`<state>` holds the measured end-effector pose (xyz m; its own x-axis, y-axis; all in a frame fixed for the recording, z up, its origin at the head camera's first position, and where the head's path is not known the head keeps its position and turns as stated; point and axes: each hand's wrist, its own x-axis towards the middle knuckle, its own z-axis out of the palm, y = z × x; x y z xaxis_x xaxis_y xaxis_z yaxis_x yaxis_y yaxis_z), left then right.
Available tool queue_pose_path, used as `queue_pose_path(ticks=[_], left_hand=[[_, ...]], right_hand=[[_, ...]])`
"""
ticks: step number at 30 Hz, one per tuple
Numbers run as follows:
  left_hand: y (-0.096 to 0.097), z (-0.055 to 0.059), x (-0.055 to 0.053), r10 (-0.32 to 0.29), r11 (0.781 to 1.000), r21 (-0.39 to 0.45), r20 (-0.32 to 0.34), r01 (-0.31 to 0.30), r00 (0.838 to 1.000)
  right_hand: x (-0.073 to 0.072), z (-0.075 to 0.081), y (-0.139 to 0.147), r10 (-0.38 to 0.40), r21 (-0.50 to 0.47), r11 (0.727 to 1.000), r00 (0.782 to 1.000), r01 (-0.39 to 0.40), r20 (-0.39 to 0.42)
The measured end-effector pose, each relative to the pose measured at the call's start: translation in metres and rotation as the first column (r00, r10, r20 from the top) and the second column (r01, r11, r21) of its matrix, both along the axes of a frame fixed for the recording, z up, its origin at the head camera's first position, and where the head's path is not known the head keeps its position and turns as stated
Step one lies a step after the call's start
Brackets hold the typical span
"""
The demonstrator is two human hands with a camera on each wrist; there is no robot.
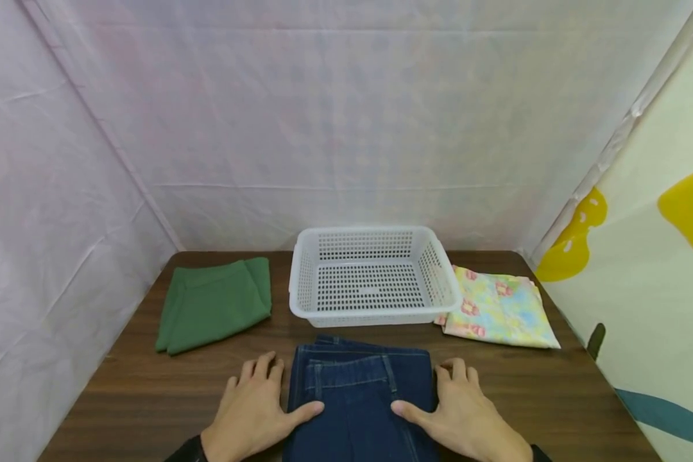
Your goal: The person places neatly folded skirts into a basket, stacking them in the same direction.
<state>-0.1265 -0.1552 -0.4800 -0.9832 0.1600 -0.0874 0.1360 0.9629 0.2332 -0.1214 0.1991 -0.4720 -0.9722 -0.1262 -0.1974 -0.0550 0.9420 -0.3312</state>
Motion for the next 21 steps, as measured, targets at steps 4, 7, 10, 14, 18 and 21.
queue_pose_path(ticks=[4,7,10,14,18,21], left_hand=[[0.009,0.000,0.001,-0.043,0.999,0.024,-0.015,0.043,0.999],[0.014,0.000,0.001,-0.079,0.996,0.051,-0.005,0.080,0.997],[0.018,0.000,0.000,-0.113,0.990,0.094,0.027,0.110,0.993],[0.021,0.000,-0.003,-0.165,0.976,0.156,0.057,0.155,0.985],[0.023,0.000,-0.006,-0.241,0.942,0.253,0.053,0.221,0.969],[0.026,-0.002,-0.010,-0.309,0.897,0.351,0.060,0.270,0.949]], right_hand=[[0.002,-0.005,-0.013,0.020,-0.011,1.000,0.999,-0.020,-0.027],[0.001,-0.008,-0.019,0.036,-0.049,0.998,0.999,-0.037,-0.034],[-0.001,-0.010,-0.023,0.057,-0.085,0.994,0.997,-0.062,-0.059],[-0.006,-0.010,-0.026,0.090,-0.160,0.982,0.994,-0.100,-0.069],[-0.011,-0.009,-0.028,0.175,-0.277,0.943,0.982,-0.187,-0.066],[-0.015,-0.008,-0.029,0.232,-0.364,0.900,0.970,-0.241,-0.068]])
